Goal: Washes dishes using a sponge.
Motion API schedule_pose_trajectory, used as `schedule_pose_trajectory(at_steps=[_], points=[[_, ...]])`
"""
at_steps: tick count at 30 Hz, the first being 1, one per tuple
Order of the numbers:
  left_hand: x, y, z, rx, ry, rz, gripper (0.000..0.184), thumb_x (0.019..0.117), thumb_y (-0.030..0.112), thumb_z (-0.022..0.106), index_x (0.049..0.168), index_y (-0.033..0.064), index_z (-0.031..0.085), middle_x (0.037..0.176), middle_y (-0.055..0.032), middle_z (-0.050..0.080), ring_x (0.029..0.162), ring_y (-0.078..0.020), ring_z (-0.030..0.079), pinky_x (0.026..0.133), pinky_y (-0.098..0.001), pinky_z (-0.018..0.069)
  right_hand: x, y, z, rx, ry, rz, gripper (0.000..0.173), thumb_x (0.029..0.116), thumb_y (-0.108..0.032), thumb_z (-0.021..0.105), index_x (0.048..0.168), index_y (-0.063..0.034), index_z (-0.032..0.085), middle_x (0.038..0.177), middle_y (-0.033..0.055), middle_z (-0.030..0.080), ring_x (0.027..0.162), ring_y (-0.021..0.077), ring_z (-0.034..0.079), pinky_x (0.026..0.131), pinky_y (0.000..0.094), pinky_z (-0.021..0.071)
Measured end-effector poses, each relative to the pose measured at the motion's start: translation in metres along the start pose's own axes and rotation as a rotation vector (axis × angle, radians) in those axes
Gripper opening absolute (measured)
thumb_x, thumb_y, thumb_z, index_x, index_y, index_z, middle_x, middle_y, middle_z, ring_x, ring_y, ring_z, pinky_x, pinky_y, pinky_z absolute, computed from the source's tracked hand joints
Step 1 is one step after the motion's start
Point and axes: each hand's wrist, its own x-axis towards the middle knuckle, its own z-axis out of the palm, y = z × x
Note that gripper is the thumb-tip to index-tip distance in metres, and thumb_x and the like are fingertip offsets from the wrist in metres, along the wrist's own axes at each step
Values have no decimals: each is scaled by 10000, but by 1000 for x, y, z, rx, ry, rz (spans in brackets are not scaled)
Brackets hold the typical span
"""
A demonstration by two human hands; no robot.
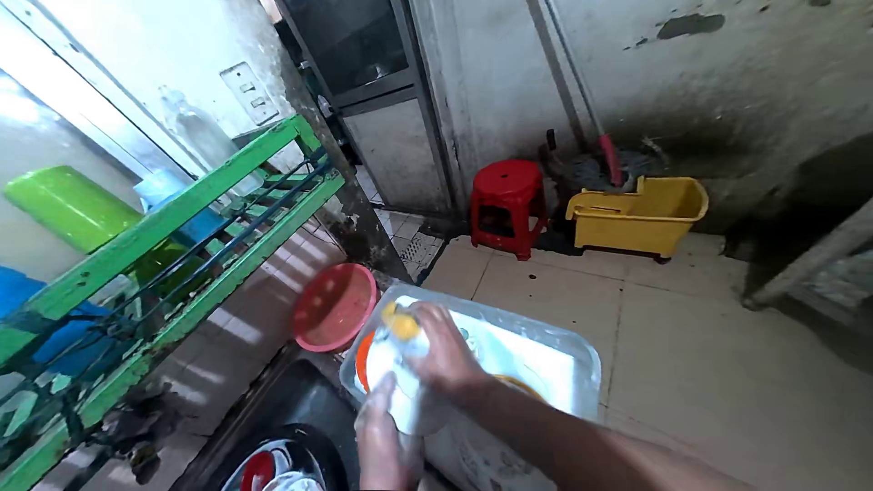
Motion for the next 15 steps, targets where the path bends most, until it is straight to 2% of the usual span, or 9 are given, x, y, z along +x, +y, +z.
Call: schedule_pose_trajectory(at_steps=[2, 4, 6, 8, 9, 11, 13, 14, 15], points=[[15, 14, 4, -211, 38, -24, 375, 1116, 304, 293, 1112, 62, 580, 835, -58, 689, 731, -133, 705, 631, -317, 618, -28, -2, 30, -54, 185, -391, 421, 788, -249, 753, 1182, -102, 736, 1177, 138, 723, 1146, 349, 665, 964, 539, 539], [25, 29, 0, -364, 30, -71, 482, 1099, 470, 278, 1129, 102, 589, 877, -75, 712, 774, -181, 727, 645, -389, 628, -33, 12, 36, -15, 209, -583, 431, 816, -298, 758, 1211, -139, 693, 1171, 124, 714, 1137, 349, 659, 961, 552, 531], [25, 30, -6, -444, -5, -76, 479, 1099, 462, 287, 1321, 109, 522, 1112, -143, 689, 1002, -284, 708, 809, -519, 610, -20, 31, 20, 14, 114, -376, 476, 899, -425, 703, 1255, -109, 697, 1247, 134, 699, 1220, 309, 633, 1046, 498, 509], [21, 21, -3, -452, 5, -78, 458, 1105, 432, 295, 1367, 113, 493, 1177, -163, 674, 1063, -309, 696, 846, -549, 601, 0, 30, -1, 66, -14, -43, 530, 893, -370, 732, 1295, -32, 660, 1337, 174, 634, 1300, 319, 562, 1123, 486, 437], [18, 15, 1, -422, 27, -78, 446, 1108, 416, 304, 1369, 107, 490, 1178, -155, 668, 1067, -288, 691, 860, -523, 599, 4, 25, -5, 35, -44, 21, 540, 888, -350, 729, 1317, -32, 645, 1369, 176, 611, 1329, 330, 535, 1137, 505, 417], [10, 4, 7, -224, 99, -36, 451, 1119, 381, 312, 1317, 45, 538, 1098, -137, 674, 991, -225, 692, 841, -429, 602, -8, 13, 6, -47, 10, -107, 520, 852, -359, 723, 1286, -75, 680, 1322, 171, 642, 1284, 365, 564, 1067, 569, 450], [0, -1, 16, -1, 195, 3, 463, 1121, 367, 322, 1115, 18, 624, 884, -99, 675, 800, -170, 682, 706, -359, 587, -19, 2, 24, -34, 165, -291, 451, 812, -384, 758, 1168, -107, 740, 1185, 142, 715, 1161, 345, 652, 962, 548, 537], [-3, -1, 17, 13, 185, 15, 468, 1122, 366, 320, 1119, 15, 629, 894, -99, 679, 812, -166, 685, 721, -358, 589, -17, -1, 22, 29, 108, -225, 464, 834, -376, 760, 1199, -92, 728, 1210, 138, 709, 1187, 319, 643, 995, 525, 525], [-7, 1, 16, -8, 150, 36, 469, 1124, 359, 323, 1183, 2, 622, 975, -113, 697, 887, -177, 704, 787, -375, 606, -9, -2, 12, 144, -22, -43, 503, 878, -335, 744, 1292, -59, 670, 1277, 144, 675, 1235, 286, 613, 1054, 490, 492]])
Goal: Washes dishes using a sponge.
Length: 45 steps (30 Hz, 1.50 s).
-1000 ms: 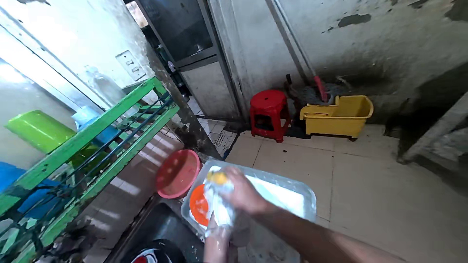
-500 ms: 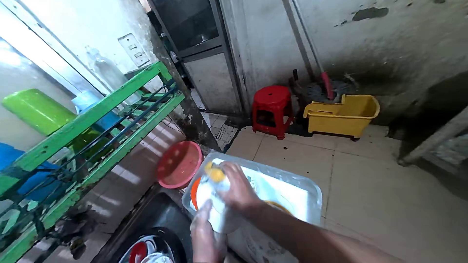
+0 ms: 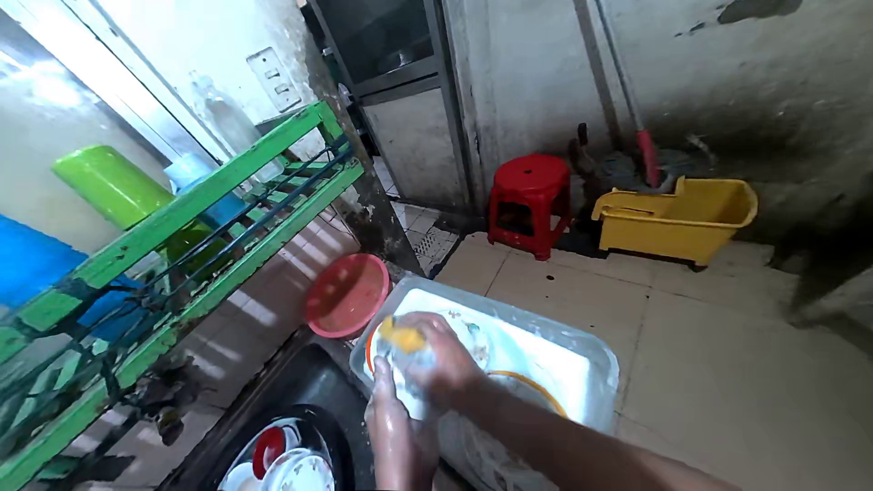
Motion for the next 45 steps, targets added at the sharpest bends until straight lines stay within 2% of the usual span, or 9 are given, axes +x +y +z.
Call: schedule_pose_trajectory(at_steps=[4, 10, 15, 22, 26, 31, 35, 41, 45], points=[[6, 1, 0, -7, -17, 172, 580, 1115, 459, 232, 1340, 27, 546, 1167, -117, 670, 1062, -187, 684, 910, -421, 592, 38, -1, -34, 732, 138, 533, 456, 986, -166, 650, 1401, -64, 491, 1083, 153, 665, 889, 232, 667, 763, 416, 568], [37, 5, -11, -255, -179, -391, 755, 1043, 643, 158, 1468, 70, 404, 1304, -302, 596, 1079, -493, 651, 806, -633, 566, 27, -21, -63, 890, 136, 323, 366, 937, -218, 594, 1290, -123, 564, 938, 27, 682, 742, 99, 659, 629, 285, 571], [29, 3, 1, -272, -37, -237, 263, 878, -22, 415, 1115, 10, 525, 917, -168, 650, 780, -265, 685, 646, -443, 599, 35, 19, -54, 36, -217, 370, 434, 901, -197, 764, 1286, -31, 652, 1244, 177, 658, 1161, 319, 622, 1001, 532, 504], [45, 5, -8, -188, -3, -43, 351, 1107, 260, 357, 1200, 22, 598, 952, -144, 699, 839, -238, 714, 718, -437, 618, -20, 25, -15, -310, -183, -398, 365, 866, -133, 712, 1231, -117, 702, 1226, 105, 711, 1218, 324, 636, 1003, 541, 533], [42, 1, -13, -172, -76, -75, 346, 1105, 217, 365, 1286, 1, 566, 1042, -178, 694, 908, -267, 714, 769, -461, 616, 20, 21, -48, -434, -388, -122, 404, 884, -123, 719, 1287, -114, 695, 1325, 127, 651, 1311, 346, 539, 1080, 567, 439], [41, 3, -14, -123, -44, -17, 367, 1110, 262, 359, 1125, 20, 635, 855, -100, 692, 746, -165, 697, 656, -346, 608, -9, 15, -8, -275, -229, -579, 291, 875, -104, 694, 1165, -111, 714, 1174, 106, 722, 1173, 325, 655, 970, 543, 548], [48, 14, -33, -167, -47, -49, 383, 1108, 263, 355, 1277, 26, 603, 1050, -176, 704, 923, -269, 715, 783, -469, 612, 9, 24, -37, -411, -477, -401, 317, 882, -140, 733, 1194, -90, 718, 1219, 131, 697, 1219, 331, 615, 1029, 541, 495], [33, -3, -28, -29, -50, -69, 351, 1098, 301, 408, 1103, 46, 651, 833, -78, 687, 733, -160, 683, 649, -346, 594, 7, 19, 9, -371, -29, -619, 406, 788, -232, 751, 1168, -91, 731, 1174, 128, 710, 1149, 354, 648, 960, 565, 531], [63, 6, -78, 244, 106, 196, 362, 1093, 263, 458, 1376, 96, 610, 1179, -111, 700, 1037, -194, 682, 914, -415, 566, -23, 19, 6, -368, -474, -444, 313, 814, -214, 773, 1104, -103, 730, 1084, 114, 724, 1074, 332, 675, 907, 525, 568]])
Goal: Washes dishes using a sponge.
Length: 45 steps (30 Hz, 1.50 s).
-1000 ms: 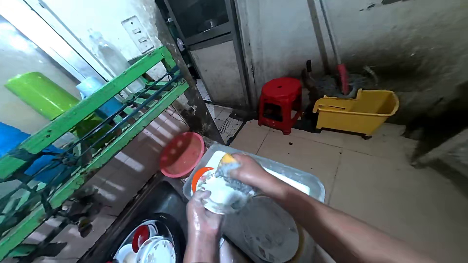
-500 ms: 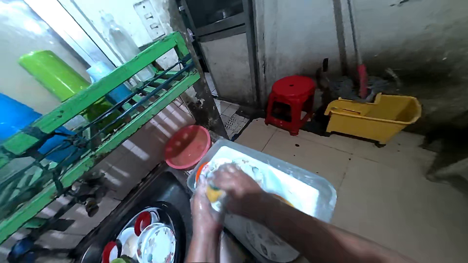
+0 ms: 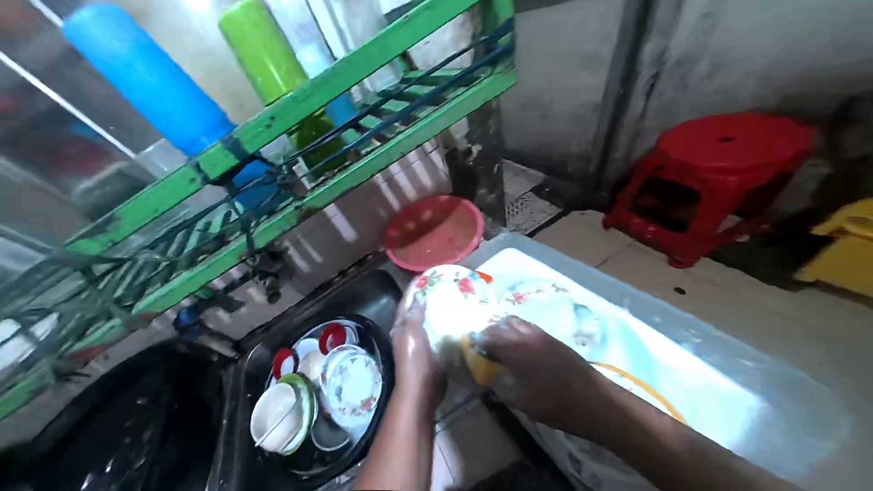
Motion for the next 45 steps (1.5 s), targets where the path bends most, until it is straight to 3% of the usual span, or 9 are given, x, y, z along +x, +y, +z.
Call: schedule_pose_trajectory(at_steps=[4, 10, 13, 16, 20, 22, 30, 38, 45], points=[[44, -27, -97, 394, 327, 35, 390, 1042, 106, 553, 1421, 16, 533, 1227, -221, 651, 1025, -283, 662, 885, -469, 554, -39, 46, -32, 55, -118, 265, 480, 800, -135, 796, 1259, -43, 688, 1255, 213, 668, 1222, 430, 597, 1030, 622, 476], [60, -69, -224, 1023, 394, -55, 408, 1045, 144, 545, 1392, -71, 557, 1429, -317, 532, 1369, -445, 489, 1151, -571, 367, -73, 83, -79, -79, -181, 691, 467, 924, -254, 752, 1305, -7, 641, 1312, 252, 630, 1253, 433, 586, 1064, 609, 448], [78, -44, -170, 1009, 291, 209, 459, 991, 65, 570, 1409, -115, 515, 1548, -356, 359, 1476, -477, 318, 1214, -564, 270, -69, 83, -71, -116, -341, 769, 518, 969, -297, 689, 1403, -37, 579, 1388, 247, 588, 1302, 443, 551, 1077, 625, 432], [68, -9, -50, 1002, -42, 385, 414, 1017, 88, 546, 1399, -73, 554, 1514, -281, 468, 1447, -386, 421, 1208, -502, 328, -64, 84, -63, -116, -353, 784, 512, 979, -295, 667, 1407, -37, 562, 1374, 240, 594, 1288, 442, 561, 1054, 624, 453], [53, -25, 81, 1098, -645, 158, 454, 1058, 225, 519, 1490, 88, 519, 1526, -139, 510, 1418, -265, 479, 1188, -458, 375, -61, 81, -65, -53, -362, 819, 513, 980, -232, 665, 1430, -26, 530, 1393, 255, 569, 1297, 452, 548, 1044, 639, 453], [52, -48, 114, 1004, -677, -84, 533, 1058, 236, 529, 1549, 63, 417, 1553, -180, 458, 1426, -296, 456, 1181, -479, 367, -61, 81, -63, -30, -349, 834, 476, 967, -193, 665, 1404, -41, 554, 1370, 239, 587, 1289, 437, 558, 1037, 629, 463], [46, -66, 114, 422, -350, -325, 500, 1107, 407, 407, 1252, -14, 633, 1179, -199, 672, 1090, -275, 653, 924, -466, 546, -64, 83, -62, 24, -287, 797, 398, 991, -201, 620, 1340, -14, 580, 1327, 233, 607, 1287, 417, 559, 1050, 593, 465], [36, -64, 110, 297, -419, -452, 466, 1055, 229, 562, 1484, 99, 433, 1202, -203, 652, 1020, -293, 678, 841, -476, 580, -60, 80, -62, 2, -274, 769, 384, 998, -239, 618, 1324, -36, 601, 1299, 208, 628, 1264, 394, 580, 1042, 589, 471], [36, -30, 98, 331, -296, -171, 318, 1086, 174, 499, 1318, -20, 595, 1167, -195, 666, 1012, -232, 659, 885, -407, 553, -62, 84, -60, -17, -293, 751, 417, 984, -254, 647, 1329, -24, 608, 1329, 217, 613, 1286, 419, 553, 1053, 600, 456]])
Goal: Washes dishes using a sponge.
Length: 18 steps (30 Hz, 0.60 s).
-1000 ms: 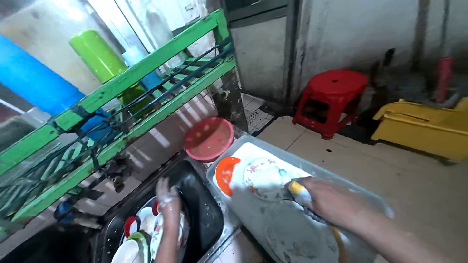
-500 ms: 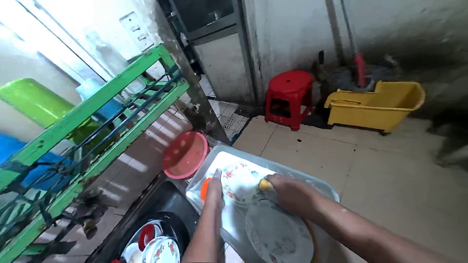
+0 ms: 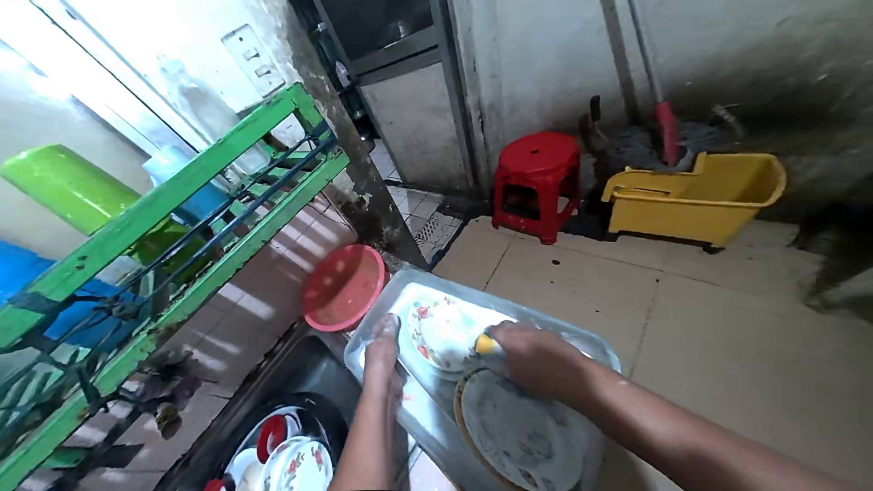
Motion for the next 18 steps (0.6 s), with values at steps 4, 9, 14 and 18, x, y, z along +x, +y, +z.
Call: schedule_pose_trajectory(at_steps=[4, 9, 14, 18], points=[[3, 25, -21, 181, 66, 4, 430, 944, -106, 543, 1349, 22, 604, 1117, -190, 666, 895, -233, 634, 769, -395, 533, 0, 5, 5, -50, -59, -20, 393, 974, -209, 643, 1289, 24, 611, 1311, 249, 610, 1279, 449, 548, 1032, 613, 461], [-18, 41, -52, 12, 245, 180, 398, 940, -104, 490, 1307, -7, 610, 1014, -168, 669, 761, -193, 635, 658, -349, 543, -2, 0, -5, -13, -128, 3, 422, 972, -237, 641, 1316, 6, 615, 1308, 244, 623, 1247, 429, 585, 1019, 619, 466], [-35, 51, -99, -260, 404, 298, 419, 913, -103, 422, 1308, -35, 542, 1089, -163, 630, 783, -187, 641, 647, -351, 559, 0, -17, -23, 443, 121, 76, 506, 953, -262, 712, 1365, 5, 589, 1305, 258, 626, 1251, 392, 587, 1081, 580, 432], [-39, 41, -112, -129, 234, 176, 624, 922, -99, 455, 1526, 35, 378, 1383, -213, 561, 1049, -262, 649, 811, -417, 565, 12, -65, -19, 876, 299, -88, 371, 930, -144, 732, 1262, -9, 637, 1117, 179, 691, 1024, 266, 678, 928, 482, 549]])
